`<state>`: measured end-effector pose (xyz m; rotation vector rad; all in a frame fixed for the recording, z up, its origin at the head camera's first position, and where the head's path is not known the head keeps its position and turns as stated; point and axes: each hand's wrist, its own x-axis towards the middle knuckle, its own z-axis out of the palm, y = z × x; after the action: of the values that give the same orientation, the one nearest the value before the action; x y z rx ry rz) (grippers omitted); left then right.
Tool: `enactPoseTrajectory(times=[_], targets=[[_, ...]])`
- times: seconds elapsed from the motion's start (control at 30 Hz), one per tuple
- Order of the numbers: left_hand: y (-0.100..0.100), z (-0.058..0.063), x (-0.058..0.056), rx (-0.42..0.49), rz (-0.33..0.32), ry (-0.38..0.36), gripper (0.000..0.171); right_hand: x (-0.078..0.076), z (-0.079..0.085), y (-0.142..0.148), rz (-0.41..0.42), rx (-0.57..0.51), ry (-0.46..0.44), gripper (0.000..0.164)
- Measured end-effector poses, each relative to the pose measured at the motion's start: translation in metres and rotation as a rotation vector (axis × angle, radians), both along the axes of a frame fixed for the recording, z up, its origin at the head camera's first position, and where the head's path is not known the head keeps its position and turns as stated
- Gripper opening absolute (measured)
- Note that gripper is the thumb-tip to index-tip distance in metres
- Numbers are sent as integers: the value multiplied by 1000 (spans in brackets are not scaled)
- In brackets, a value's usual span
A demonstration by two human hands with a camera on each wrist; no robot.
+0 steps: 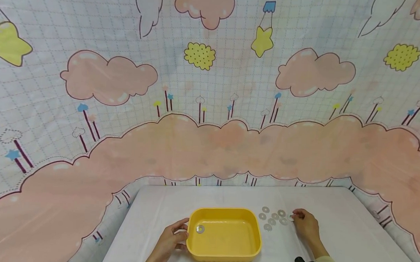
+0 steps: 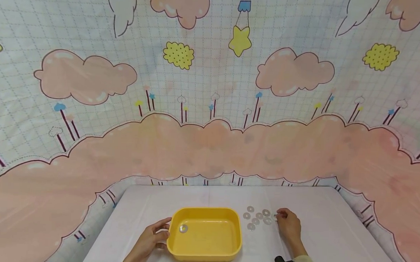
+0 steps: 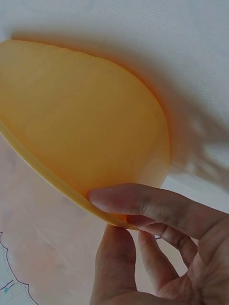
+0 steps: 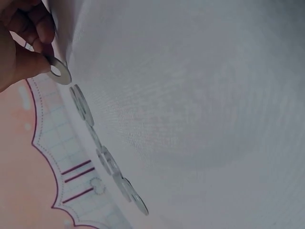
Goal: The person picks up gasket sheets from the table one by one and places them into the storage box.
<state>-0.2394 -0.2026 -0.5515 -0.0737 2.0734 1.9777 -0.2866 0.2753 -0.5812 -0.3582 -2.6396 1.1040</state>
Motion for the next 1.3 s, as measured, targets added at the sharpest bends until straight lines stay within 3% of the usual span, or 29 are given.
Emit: enactPoseTrajectory(times=[0.23,0.43,0.83,1.3], targets=[[-1,2,2,0,-30,32,65,7,6,-1,10,-6,6,24],[0,-1,4,-10,-12,29,66,14,12,-1,8,-52,9,25],[4,-2,14,-3,8,40,65,27,30,-9,42,-357,-45,37],[1,-1,7,2,-1,30,66,30,55,-30,87,-462,-41,35]])
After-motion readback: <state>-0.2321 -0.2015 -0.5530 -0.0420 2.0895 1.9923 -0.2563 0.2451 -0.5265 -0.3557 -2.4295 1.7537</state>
